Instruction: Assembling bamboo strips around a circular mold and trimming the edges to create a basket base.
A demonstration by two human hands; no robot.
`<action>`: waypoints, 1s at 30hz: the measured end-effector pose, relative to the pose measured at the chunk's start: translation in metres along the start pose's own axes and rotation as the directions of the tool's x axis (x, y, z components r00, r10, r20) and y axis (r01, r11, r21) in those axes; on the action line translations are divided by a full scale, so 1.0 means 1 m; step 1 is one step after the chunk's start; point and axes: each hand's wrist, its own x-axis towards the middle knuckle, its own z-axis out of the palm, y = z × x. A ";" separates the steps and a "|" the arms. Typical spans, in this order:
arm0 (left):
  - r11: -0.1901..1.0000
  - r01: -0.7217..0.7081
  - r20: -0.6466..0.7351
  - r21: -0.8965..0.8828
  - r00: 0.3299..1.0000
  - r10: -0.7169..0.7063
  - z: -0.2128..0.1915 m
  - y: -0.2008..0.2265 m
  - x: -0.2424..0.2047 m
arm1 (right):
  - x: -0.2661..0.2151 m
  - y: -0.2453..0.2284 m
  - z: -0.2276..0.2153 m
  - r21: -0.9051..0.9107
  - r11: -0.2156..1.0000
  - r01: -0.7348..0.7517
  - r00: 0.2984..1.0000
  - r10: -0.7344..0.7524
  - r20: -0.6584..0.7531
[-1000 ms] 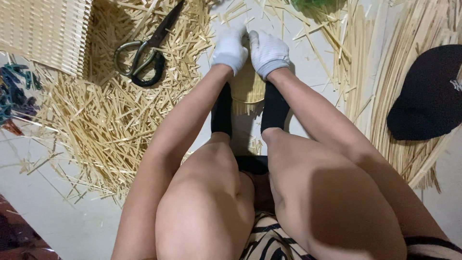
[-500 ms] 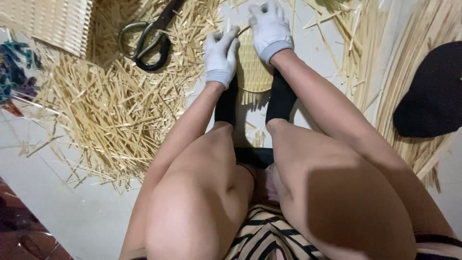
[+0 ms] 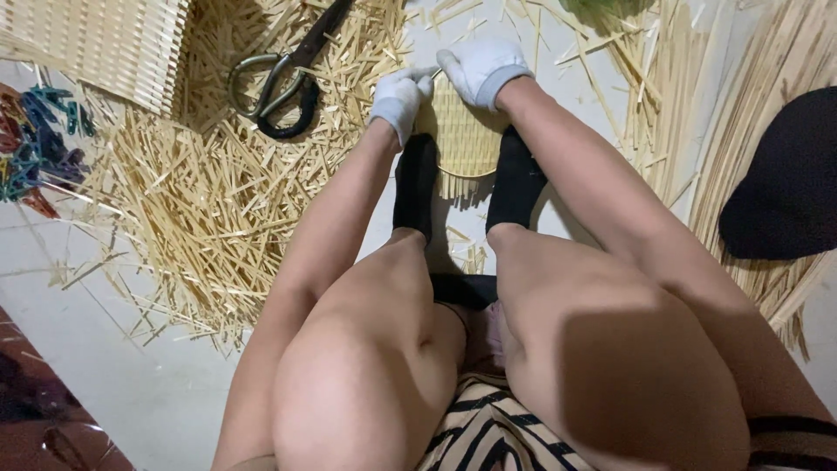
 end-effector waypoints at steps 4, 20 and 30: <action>0.993 -0.012 0.054 0.118 0.999 0.006 -0.005 0.018 -0.010 | 0.011 0.008 0.006 0.013 1.000 0.002 1.000 -0.002 -0.006; 0.704 0.675 0.402 -0.219 0.720 -0.565 0.035 -0.047 -0.130 | 0.010 -0.052 -0.013 -0.204 0.947 0.248 0.968 -0.238 0.075; 0.819 0.096 -0.012 0.565 0.994 -0.108 0.010 -0.033 -0.091 | 0.001 -0.005 -0.016 0.032 0.969 -0.244 0.967 0.246 -0.061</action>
